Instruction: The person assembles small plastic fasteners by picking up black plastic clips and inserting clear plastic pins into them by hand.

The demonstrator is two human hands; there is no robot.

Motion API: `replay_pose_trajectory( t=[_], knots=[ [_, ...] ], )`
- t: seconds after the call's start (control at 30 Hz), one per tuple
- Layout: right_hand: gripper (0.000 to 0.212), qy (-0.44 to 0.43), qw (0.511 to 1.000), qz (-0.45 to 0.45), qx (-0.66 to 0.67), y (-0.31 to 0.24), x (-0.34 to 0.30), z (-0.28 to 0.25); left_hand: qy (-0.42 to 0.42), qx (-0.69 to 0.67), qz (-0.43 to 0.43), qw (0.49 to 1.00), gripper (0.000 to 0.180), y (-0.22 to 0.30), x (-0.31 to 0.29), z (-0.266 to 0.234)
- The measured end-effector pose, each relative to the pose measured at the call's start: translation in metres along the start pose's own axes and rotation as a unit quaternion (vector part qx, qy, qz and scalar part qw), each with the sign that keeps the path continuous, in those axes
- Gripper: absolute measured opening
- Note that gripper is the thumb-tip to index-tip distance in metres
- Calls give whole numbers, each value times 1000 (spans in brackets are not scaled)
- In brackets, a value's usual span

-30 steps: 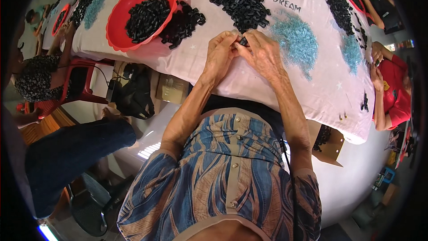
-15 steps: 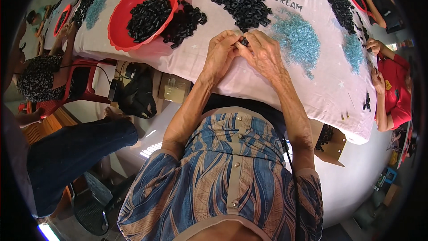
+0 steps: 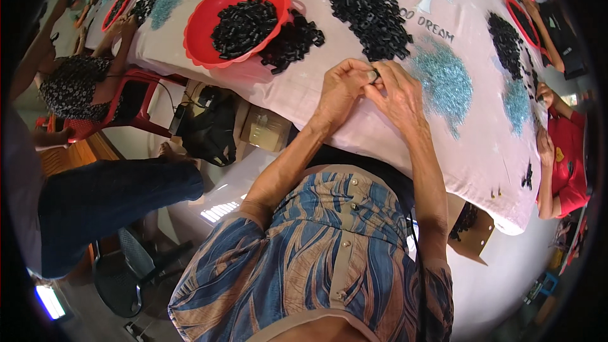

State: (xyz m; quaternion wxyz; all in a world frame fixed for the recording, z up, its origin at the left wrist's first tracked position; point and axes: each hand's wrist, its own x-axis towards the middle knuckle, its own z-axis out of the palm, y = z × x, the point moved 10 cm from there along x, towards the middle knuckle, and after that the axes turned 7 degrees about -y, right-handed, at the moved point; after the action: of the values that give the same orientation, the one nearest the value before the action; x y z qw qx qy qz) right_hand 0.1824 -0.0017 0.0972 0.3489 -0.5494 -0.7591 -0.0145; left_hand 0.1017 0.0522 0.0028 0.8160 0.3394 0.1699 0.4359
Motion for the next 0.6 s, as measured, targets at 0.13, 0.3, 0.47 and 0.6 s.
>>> replay_pose_trajectory(
  t=[0.13,0.3,0.47,0.6],
  knots=[
    [42,-6,1000,6,-8,1,-1,-6,78,78,62,992,12,18,-9,-11],
    [35,17,999,24,-27,6,-5,-12,111,230,156,954,10,78,-17,-24],
    [22,31,997,53,-35,11,-6,-19,203,410,307,834,9,174,-29,-58],
    [14,59,997,45,-34,9,-2,-23,307,517,344,721,17,232,-33,-120]
  ],
)
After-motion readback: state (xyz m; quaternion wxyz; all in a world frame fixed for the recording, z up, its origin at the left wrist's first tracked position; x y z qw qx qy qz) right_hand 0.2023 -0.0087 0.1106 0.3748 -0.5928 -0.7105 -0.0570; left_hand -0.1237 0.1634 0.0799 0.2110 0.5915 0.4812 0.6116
